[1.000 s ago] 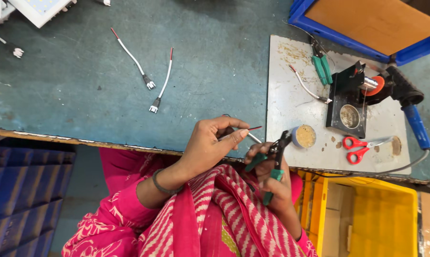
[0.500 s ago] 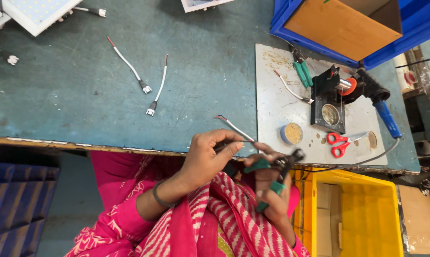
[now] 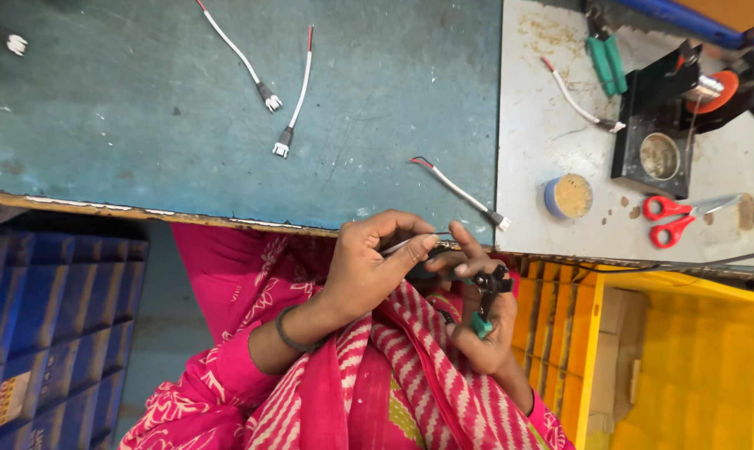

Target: The person solders wires to an LED panel using a soldering iron and then strips the ends of several white wires with pliers. The person handles the LED panel, soldering iron, pliers, and wires throughout the process.

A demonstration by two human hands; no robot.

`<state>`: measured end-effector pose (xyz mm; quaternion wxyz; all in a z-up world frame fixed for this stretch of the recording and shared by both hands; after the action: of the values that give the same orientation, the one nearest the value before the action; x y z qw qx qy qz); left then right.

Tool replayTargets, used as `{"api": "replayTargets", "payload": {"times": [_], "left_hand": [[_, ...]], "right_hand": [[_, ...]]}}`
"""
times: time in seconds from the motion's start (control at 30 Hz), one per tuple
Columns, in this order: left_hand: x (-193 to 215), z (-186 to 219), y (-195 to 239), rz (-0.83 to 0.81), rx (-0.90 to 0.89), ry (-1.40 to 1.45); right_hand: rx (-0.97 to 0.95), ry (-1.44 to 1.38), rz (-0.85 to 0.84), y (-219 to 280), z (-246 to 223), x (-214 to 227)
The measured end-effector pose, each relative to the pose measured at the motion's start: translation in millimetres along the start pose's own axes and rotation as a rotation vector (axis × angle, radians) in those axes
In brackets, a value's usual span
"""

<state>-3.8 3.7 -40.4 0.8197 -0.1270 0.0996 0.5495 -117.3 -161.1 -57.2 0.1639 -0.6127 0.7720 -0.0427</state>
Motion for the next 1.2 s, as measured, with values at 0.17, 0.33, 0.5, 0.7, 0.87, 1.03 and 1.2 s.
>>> {"api": "replayTargets", "payload": {"times": [0.17,0.33,0.5,0.7,0.87,1.03,1.2], "left_hand": [[-5.3,-7.4,2.9,-0.091,0.088,0.156],[-10.2,-1.5,-0.8,-0.149,0.176,0.043],[-8.4,3.6,-2.3,0.009,0.025,-0.105],[-10.5,10.3,-1.8,0.099,-0.255,-0.345],[-10.4,9.0,-1.1,0.098,-0.385,-0.407],[-11.8,3.5,-1.4,0.113,-0.424,-0.454],[-16.8,-1.4,-3.7,0.126,-0.413,-0.421]], "right_hand": [[-0.205,0.021,-0.01,10.2,7.7,5.5],[-0.249,-0.087,0.01,7.6,7.1,7.2],[-0.302,-0.177,0.073,3.5,1.4,13.7],[-0.632,-0.181,0.015,6.3,7.5,13.7],[-0.627,-0.222,0.039,8.2,16.2,9.8],[-0.526,-0.009,0.037,4.1,18.2,8.7],[-0.374,0.332,0.086,-3.4,15.8,1.7]]}}
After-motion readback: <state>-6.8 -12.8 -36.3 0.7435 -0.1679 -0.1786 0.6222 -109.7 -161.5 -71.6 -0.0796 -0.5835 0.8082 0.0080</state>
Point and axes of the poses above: each hand's wrist, its own y-axis away from the middle knuckle, its own x-axis out of the back of the hand, z = x × y, the point moved 1 cm from there along -y, towards the middle knuckle, and after that the axes turned 9 degrees about z, right-handed, at the moved point
